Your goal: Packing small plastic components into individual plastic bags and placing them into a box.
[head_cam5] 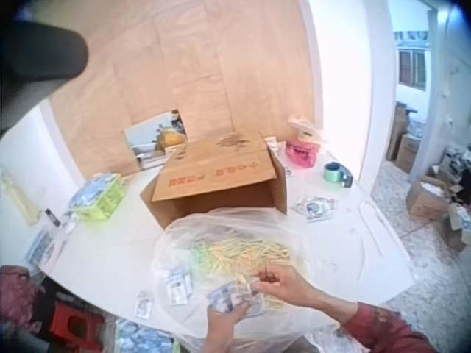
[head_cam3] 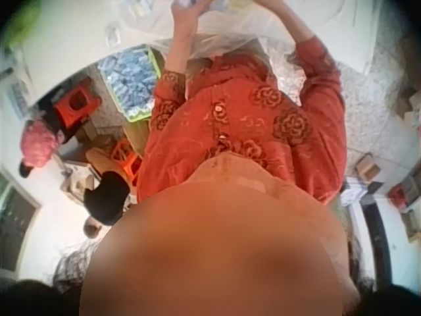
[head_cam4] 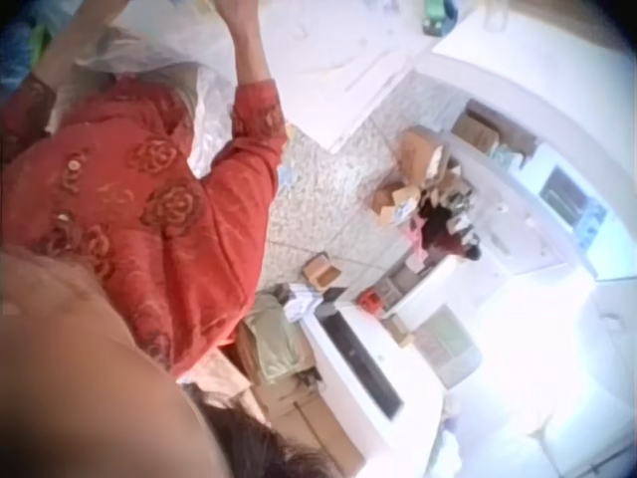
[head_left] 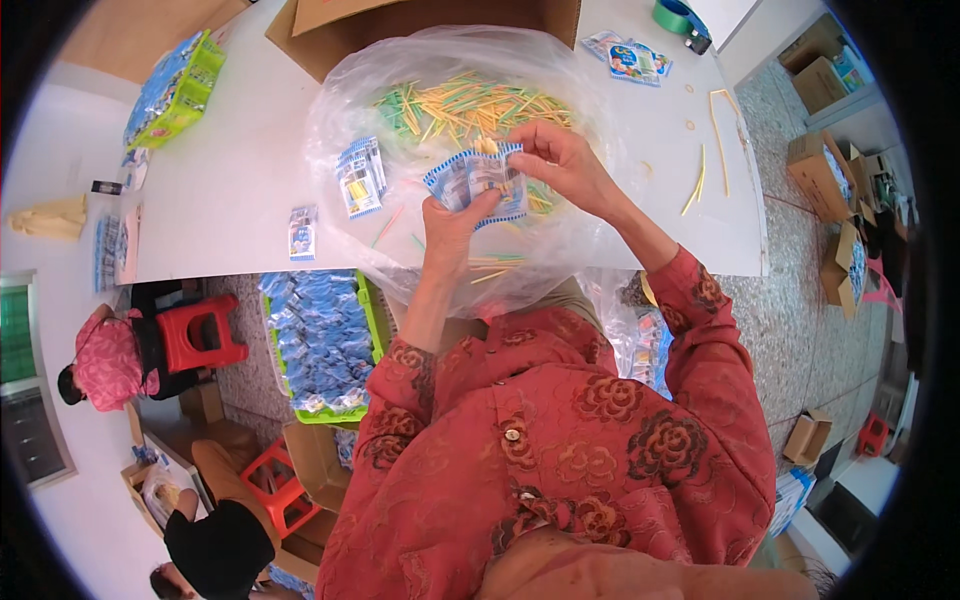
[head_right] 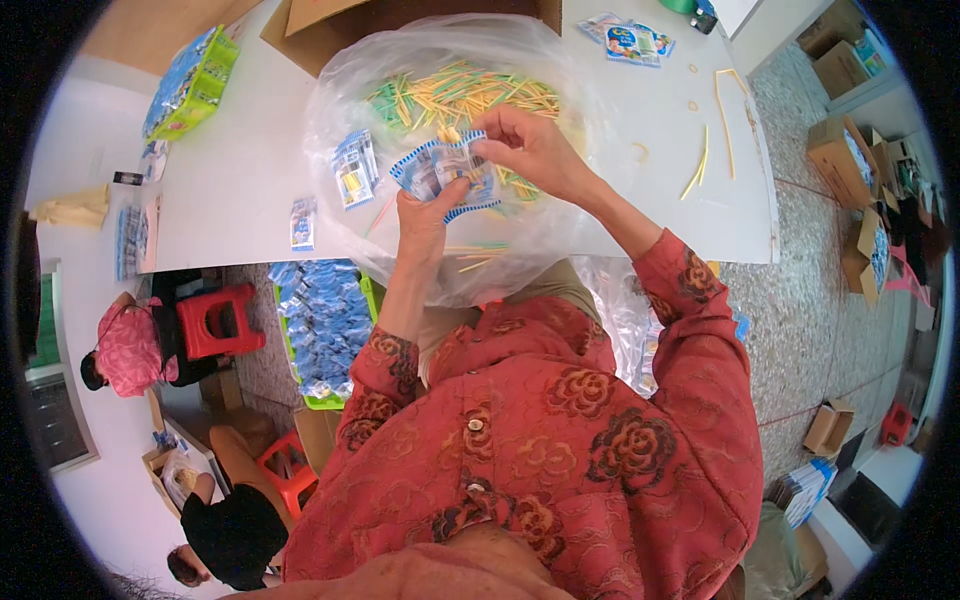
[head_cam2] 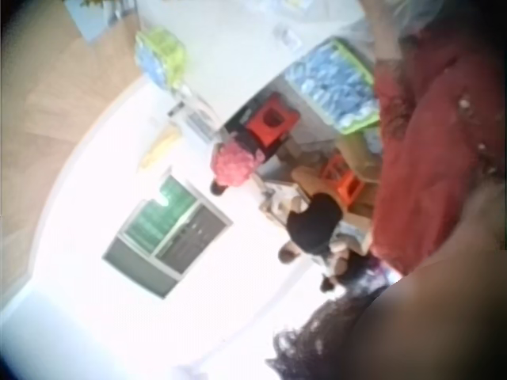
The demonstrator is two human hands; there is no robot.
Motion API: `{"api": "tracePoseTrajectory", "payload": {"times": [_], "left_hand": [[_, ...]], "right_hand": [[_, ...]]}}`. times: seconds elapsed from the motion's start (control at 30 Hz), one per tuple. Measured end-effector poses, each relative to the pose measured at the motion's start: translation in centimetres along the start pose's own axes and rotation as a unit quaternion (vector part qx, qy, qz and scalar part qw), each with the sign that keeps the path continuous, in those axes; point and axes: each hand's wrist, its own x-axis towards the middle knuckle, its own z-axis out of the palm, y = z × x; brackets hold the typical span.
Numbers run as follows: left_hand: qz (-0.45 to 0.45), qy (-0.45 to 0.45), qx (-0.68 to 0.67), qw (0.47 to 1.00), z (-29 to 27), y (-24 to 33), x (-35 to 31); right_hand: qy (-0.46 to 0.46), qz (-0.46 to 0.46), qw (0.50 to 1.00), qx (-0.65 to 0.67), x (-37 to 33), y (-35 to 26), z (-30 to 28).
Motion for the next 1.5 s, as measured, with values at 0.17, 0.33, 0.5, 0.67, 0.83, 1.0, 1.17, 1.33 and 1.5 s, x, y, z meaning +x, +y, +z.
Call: {"api": "tracePoseTrajectory", "payload": {"times": [0.17,0.33,0.5,0.67,0.83,1.0,1.17,1.33,1.5], "left_hand": [[-0.002,-0.004,-0.028,1.000,-1.0,0.2,-0.5],[-0.028,0.015,-0.114,0.993,-1.7,0.3,-0.9],[0.016,0.026,-0.038,0.999,-2.2,0.2,-1.2],[-0.001,0.059,-0.018,0.998,-2.6,0.1,-1.8],[-0.030,0.032,0.044,0.998,-2.7,-0.7,-2.8],[-0.029,0.049,0.022,0.998,-3.6,-0.7,-3.0],[0.015,0.065,0.036,0.997,-4.3,-0.6,-2.9],[0.015,0.079,0.048,0.996,-5.1,0.0,-3.2],[0.027,0.113,0.062,0.991,-6.2,0.4,-3.3]], "right_hand": [[-0.011,0.006,0.999,-0.036,0.0,0.7,0.2],[-0.007,0.023,1.000,0.015,0.4,0.2,0.8],[-0.043,0.032,0.998,-0.016,0.0,-0.4,1.3],[-0.001,0.026,0.999,-0.021,0.2,0.8,1.8],[-0.011,0.039,0.999,0.010,-0.5,2.4,3.2],[-0.062,0.049,0.997,0.007,-0.2,2.0,3.6],[-0.107,0.118,0.983,0.091,2.3,2.4,2.0],[0.005,0.063,0.981,-0.186,7.3,6.2,0.6],[0.011,-0.086,0.929,-0.359,12.5,10.5,2.7]]}}
